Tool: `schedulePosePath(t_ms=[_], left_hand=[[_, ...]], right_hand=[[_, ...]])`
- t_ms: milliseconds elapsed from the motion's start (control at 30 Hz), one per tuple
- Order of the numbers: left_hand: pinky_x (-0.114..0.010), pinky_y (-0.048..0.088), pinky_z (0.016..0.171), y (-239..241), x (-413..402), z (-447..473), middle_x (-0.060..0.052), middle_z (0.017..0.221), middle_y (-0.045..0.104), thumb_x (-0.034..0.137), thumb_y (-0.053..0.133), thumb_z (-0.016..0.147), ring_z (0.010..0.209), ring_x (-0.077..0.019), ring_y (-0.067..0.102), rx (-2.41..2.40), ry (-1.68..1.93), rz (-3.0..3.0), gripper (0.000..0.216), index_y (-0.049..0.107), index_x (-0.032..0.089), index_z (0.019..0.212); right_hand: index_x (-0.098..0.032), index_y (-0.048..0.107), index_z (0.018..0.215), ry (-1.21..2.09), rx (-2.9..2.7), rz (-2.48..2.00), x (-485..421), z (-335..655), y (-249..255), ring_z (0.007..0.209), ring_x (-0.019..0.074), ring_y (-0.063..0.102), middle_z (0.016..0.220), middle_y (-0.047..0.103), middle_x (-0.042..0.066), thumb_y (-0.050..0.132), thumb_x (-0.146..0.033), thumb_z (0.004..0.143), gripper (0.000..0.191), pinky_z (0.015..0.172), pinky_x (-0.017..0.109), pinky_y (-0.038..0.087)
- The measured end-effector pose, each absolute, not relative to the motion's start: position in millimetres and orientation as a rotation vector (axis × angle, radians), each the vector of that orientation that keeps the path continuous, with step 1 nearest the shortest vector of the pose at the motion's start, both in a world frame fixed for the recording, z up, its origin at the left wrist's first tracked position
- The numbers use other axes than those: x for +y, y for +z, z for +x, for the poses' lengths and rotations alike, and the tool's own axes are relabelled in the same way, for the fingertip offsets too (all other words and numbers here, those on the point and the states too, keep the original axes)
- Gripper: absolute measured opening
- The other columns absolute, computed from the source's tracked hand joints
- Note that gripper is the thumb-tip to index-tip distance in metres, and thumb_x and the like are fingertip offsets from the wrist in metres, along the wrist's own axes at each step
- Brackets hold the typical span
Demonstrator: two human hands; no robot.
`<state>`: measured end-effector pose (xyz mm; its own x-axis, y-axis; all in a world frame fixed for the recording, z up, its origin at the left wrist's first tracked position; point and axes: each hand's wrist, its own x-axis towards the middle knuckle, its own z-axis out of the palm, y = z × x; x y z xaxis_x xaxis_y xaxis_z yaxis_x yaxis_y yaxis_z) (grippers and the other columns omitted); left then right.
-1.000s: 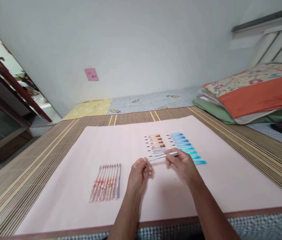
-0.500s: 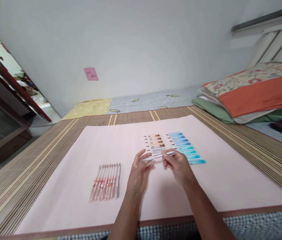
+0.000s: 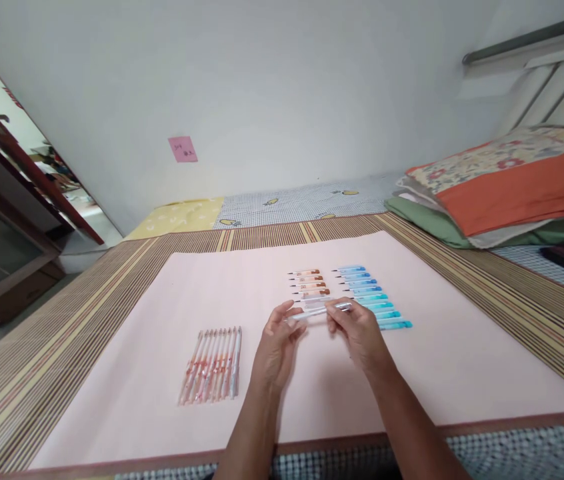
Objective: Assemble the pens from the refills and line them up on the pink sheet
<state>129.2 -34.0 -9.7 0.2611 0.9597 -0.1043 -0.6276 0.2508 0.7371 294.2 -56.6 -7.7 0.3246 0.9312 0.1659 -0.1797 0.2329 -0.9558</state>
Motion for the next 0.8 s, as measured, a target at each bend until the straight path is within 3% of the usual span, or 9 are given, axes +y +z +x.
schedulePosePath(t_ms=[100, 200, 333, 400, 467, 567, 633, 700, 800], left_hand=[[-0.029, 0.052, 0.071, -13.8, -32.8, 129.6, -0.01, 0.084, 0.071, 0.056, 0.078, 0.074, 0.08, -0.0197, 0.068, 0.734, 1.099, 0.628, 0.046, 0.073, 0.013, 0.089], [-0.027, 0.05, 0.063, -18.1, -31.5, 129.1, -0.004, 0.064, 0.063, 0.054, 0.079, 0.074, 0.061, -0.0141, 0.061, 0.776, 1.065, 0.698, 0.043, 0.066, 0.013, 0.067], [-0.022, 0.049, 0.071, -15.1, -31.9, 127.0, -0.003, 0.078, 0.069, 0.029, 0.089, 0.065, 0.074, -0.0122, 0.063, 0.724, 1.165, 0.788, 0.028, 0.071, 0.017, 0.084], [-0.024, 0.05, 0.08, -11.7, -33.0, 127.0, -0.003, 0.096, 0.071, 0.02, 0.091, 0.06, 0.09, -0.0148, 0.065, 0.677, 1.195, 0.762, 0.046, 0.072, 0.021, 0.102], [-0.028, 0.051, 0.084, -9.9, -34.1, 128.4, -0.004, 0.106, 0.07, 0.024, 0.091, 0.061, 0.098, -0.0175, 0.065, 0.645, 1.186, 0.692, 0.056, 0.07, 0.024, 0.113], [-0.028, 0.05, 0.072, -11.9, -34.6, 131.2, -0.007, 0.085, 0.07, 0.048, 0.081, 0.074, 0.08, -0.0178, 0.066, 0.721, 1.129, 0.679, 0.039, 0.072, 0.015, 0.093], [-0.027, 0.048, 0.065, -14.8, -33.9, 132.1, -0.004, 0.067, 0.063, 0.056, 0.075, 0.078, 0.064, -0.0145, 0.061, 0.779, 1.119, 0.723, 0.043, 0.068, 0.013, 0.073], [-0.026, 0.046, 0.065, -16.5, -33.0, 131.6, -0.002, 0.064, 0.061, 0.05, 0.08, 0.074, 0.061, -0.0121, 0.056, 0.776, 1.153, 0.769, 0.04, 0.065, 0.014, 0.069], [-0.024, 0.045, 0.073, -15.3, -32.9, 129.8, -0.001, 0.07, 0.065, 0.037, 0.087, 0.068, 0.069, -0.0119, 0.058, 0.733, 1.225, 0.852, 0.03, 0.07, 0.015, 0.08]], right_hand=[[-0.02, 0.069, 0.081, 0.936, -0.934, -1.034, -56.0, 294.1, -8.5, 0.053, 0.0136, 0.052, 0.059, 0.06, -0.001, 0.076, -0.041, 0.082, 0.022, 0.052, 0.027, 0.044], [-0.02, 0.07, 0.082, 0.941, -0.951, -1.034, -54.2, 296.4, -11.6, 0.053, 0.0135, 0.053, 0.06, 0.061, -0.001, 0.077, -0.042, 0.081, 0.023, 0.053, 0.028, 0.045], [-0.019, 0.07, 0.08, 0.952, -0.903, -1.03, -53.4, 298.2, -12.9, 0.053, 0.0128, 0.053, 0.06, 0.06, -0.001, 0.078, -0.041, 0.079, 0.024, 0.052, 0.027, 0.044], [-0.019, 0.069, 0.08, 0.958, -0.877, -1.021, -54.3, 296.8, -11.4, 0.053, 0.0124, 0.052, 0.06, 0.06, -0.001, 0.078, -0.041, 0.079, 0.024, 0.052, 0.026, 0.043], [-0.019, 0.068, 0.08, 0.959, -0.873, -1.017, -55.4, 294.6, -9.5, 0.053, 0.0126, 0.052, 0.059, 0.06, -0.001, 0.078, -0.041, 0.08, 0.024, 0.051, 0.026, 0.043], [-0.02, 0.069, 0.082, 0.962, -0.92, -1.027, -56.2, 291.5, -7.4, 0.053, 0.0133, 0.052, 0.058, 0.06, -0.001, 0.076, -0.042, 0.08, 0.024, 0.052, 0.027, 0.044], [-0.02, 0.069, 0.082, 0.959, -0.958, -1.038, -56.0, 290.5, -6.7, 0.053, 0.0135, 0.053, 0.058, 0.06, -0.001, 0.076, -0.042, 0.081, 0.024, 0.054, 0.028, 0.044], [-0.02, 0.069, 0.081, 0.949, -0.958, -1.041, -55.4, 290.2, -6.3, 0.054, 0.0136, 0.052, 0.058, 0.06, -0.001, 0.076, -0.042, 0.081, 0.024, 0.054, 0.028, 0.044], [-0.019, 0.068, 0.078, 0.969, -0.882, -1.014, -54.8, 290.3, -6.4, 0.053, 0.0133, 0.05, 0.056, 0.057, -0.002, 0.077, -0.043, 0.08, 0.025, 0.051, 0.027, 0.039]])
